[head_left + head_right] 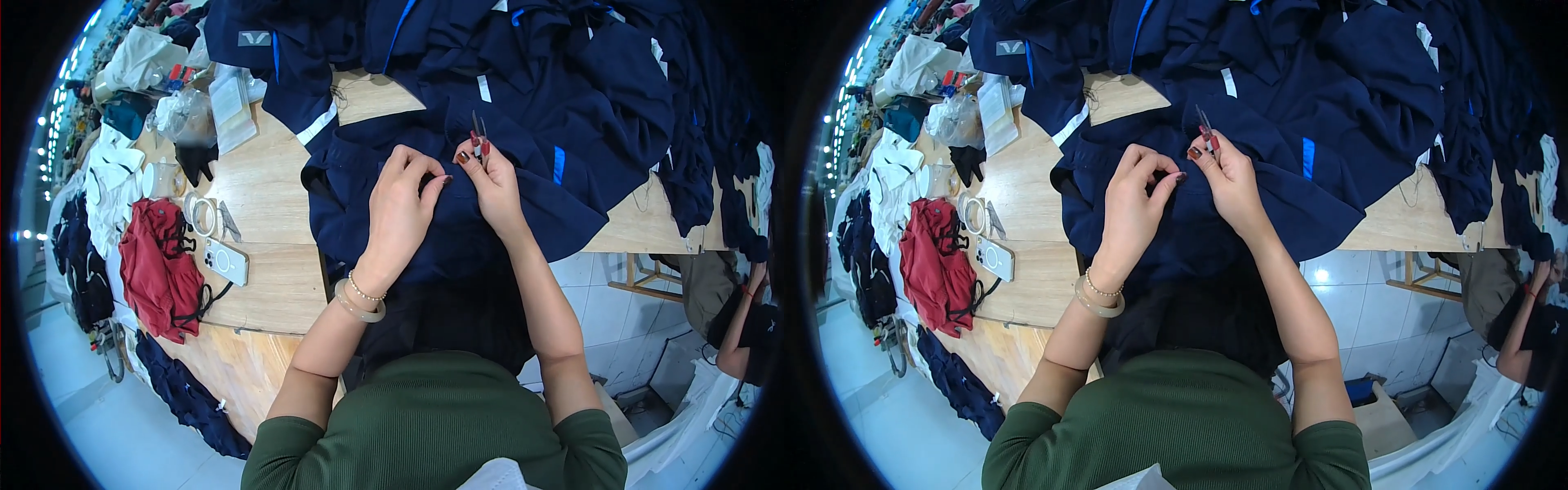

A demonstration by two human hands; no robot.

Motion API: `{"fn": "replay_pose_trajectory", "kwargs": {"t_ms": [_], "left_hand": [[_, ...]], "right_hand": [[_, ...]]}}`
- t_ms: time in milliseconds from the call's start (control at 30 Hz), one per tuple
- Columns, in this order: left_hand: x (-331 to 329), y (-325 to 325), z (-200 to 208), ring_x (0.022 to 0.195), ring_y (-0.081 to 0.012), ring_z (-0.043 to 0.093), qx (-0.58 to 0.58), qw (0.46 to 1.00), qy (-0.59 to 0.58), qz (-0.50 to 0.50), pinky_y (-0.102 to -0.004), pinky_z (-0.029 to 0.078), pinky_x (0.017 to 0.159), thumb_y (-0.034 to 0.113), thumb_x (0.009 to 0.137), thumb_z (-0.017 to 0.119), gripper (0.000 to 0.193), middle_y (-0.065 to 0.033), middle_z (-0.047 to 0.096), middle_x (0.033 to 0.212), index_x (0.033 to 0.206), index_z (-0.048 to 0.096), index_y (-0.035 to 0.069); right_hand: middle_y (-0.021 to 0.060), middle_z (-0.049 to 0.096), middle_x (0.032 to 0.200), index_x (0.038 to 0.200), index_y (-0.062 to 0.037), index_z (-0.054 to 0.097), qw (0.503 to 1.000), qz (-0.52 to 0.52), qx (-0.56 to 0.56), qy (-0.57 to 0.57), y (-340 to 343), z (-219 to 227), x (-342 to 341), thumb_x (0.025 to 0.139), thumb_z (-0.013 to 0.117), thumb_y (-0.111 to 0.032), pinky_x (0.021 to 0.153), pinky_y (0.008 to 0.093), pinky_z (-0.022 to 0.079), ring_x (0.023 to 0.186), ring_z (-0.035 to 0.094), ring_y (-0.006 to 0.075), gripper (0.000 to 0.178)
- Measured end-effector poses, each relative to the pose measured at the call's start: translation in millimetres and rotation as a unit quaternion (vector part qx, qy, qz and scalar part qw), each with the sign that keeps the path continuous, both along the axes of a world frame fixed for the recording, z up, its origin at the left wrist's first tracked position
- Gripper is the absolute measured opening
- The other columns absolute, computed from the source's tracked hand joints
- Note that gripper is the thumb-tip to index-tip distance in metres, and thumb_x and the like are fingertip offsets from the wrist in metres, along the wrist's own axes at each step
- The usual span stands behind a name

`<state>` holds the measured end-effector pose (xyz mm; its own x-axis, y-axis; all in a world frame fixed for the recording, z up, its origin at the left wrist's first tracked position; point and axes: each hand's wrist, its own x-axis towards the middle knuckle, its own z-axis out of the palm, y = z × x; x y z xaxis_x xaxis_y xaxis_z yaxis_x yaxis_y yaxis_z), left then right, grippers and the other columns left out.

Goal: Trimming loose threads from blue garments using thread nippers in a textile factory setting.

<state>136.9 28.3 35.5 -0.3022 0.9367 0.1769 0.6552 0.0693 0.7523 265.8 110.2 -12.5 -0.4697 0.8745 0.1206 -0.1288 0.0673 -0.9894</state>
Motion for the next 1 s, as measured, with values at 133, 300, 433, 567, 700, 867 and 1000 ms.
{"fn": "replay_pose_trajectory", "kwargs": {"t_ms": [133,300,433,567,700,867,1000], "left_hand": [[-6,3,1,0.077,-0.0276,0.057,0.007,1.0,0.018,-0.018,-0.035,0.047,0.068,0.0,0.08,0.066,0.011,-0.0095,0.055,0.088,0.088,0.059,0.001],[-26,5,13,0.073,-0.009,0.048,-0.058,0.979,-0.19,-0.05,-0.0213,0.041,0.069,-0.003,0.09,0.056,0.005,-0.0006,0.053,0.081,0.089,0.053,0.001],[-42,6,20,0.074,-0.0076,0.053,0.027,0.948,-0.317,-0.012,-0.021,0.043,0.068,0.0,0.095,0.051,0.005,-0.0004,0.058,0.079,0.09,0.052,0.002],[-72,2,16,0.076,-0.0076,0.055,0.139,0.918,-0.337,0.159,-0.0217,0.046,0.07,0.002,0.098,0.048,0.007,-0.005,0.061,0.091,0.103,0.053,0.001],[-60,5,18,0.093,-0.0138,0.06,0.163,0.963,-0.19,0.098,-0.0252,0.048,0.084,0.002,0.096,0.051,0.018,-0.0076,0.062,0.102,0.114,0.057,0.001],[-35,9,21,0.096,-0.0315,0.059,-0.001,0.982,0.072,-0.172,-0.038,0.046,0.089,0.015,0.077,0.074,0.031,-0.0111,0.066,0.099,0.105,0.066,0.005],[-33,14,13,0.096,-0.0103,0.059,-0.089,0.943,-0.294,-0.129,-0.0235,0.046,0.086,-0.002,0.085,0.064,0.026,-0.0036,0.066,0.098,0.111,0.06,-0.001]], "right_hand": [[0.0013,0.057,0.077,0.092,0.0003,0.055,1.0,0.01,0.012,-0.013,0,0,0,0.097,0.055,-0.013,0.072,0.0209,0.042,0.075,0.05,0.0054,0.014],[0.001,0.056,0.075,0.091,0.0008,0.055,1.0,0.01,0.023,-0.013,0,2,1,0.097,0.055,-0.012,0.068,0.0203,0.04,0.072,0.047,0.005,0.014],[0.0006,0.054,0.074,0.091,0.0011,0.055,0.999,0.017,0.03,-0.019,3,-1,6,0.097,0.055,-0.011,0.067,0.0194,0.039,0.07,0.046,0.0046,0.014],[0.0,0.054,0.076,0.09,0.0007,0.055,0.999,0.024,0.024,-0.01,3,2,5,0.097,0.054,-0.011,0.069,0.0189,0.039,0.071,0.046,0.0055,0.014],[0.0002,0.055,0.08,0.091,-0.0007,0.056,0.999,0.031,-0.004,0.02,4,2,9,0.098,0.054,-0.012,0.073,0.0195,0.039,0.075,0.047,0.0062,0.014],[0.0006,0.057,0.085,0.092,-0.0016,0.057,0.998,0.041,-0.029,0.042,9,6,11,0.098,0.053,-0.014,0.077,0.0195,0.039,0.079,0.049,0.0065,0.014],[-0.0007,0.056,0.085,0.097,-0.0021,0.055,0.999,0.013,-0.024,0.038,11,12,8,0.099,0.053,-0.015,0.077,0.0192,0.039,0.079,0.049,0.006,0.013]]}}
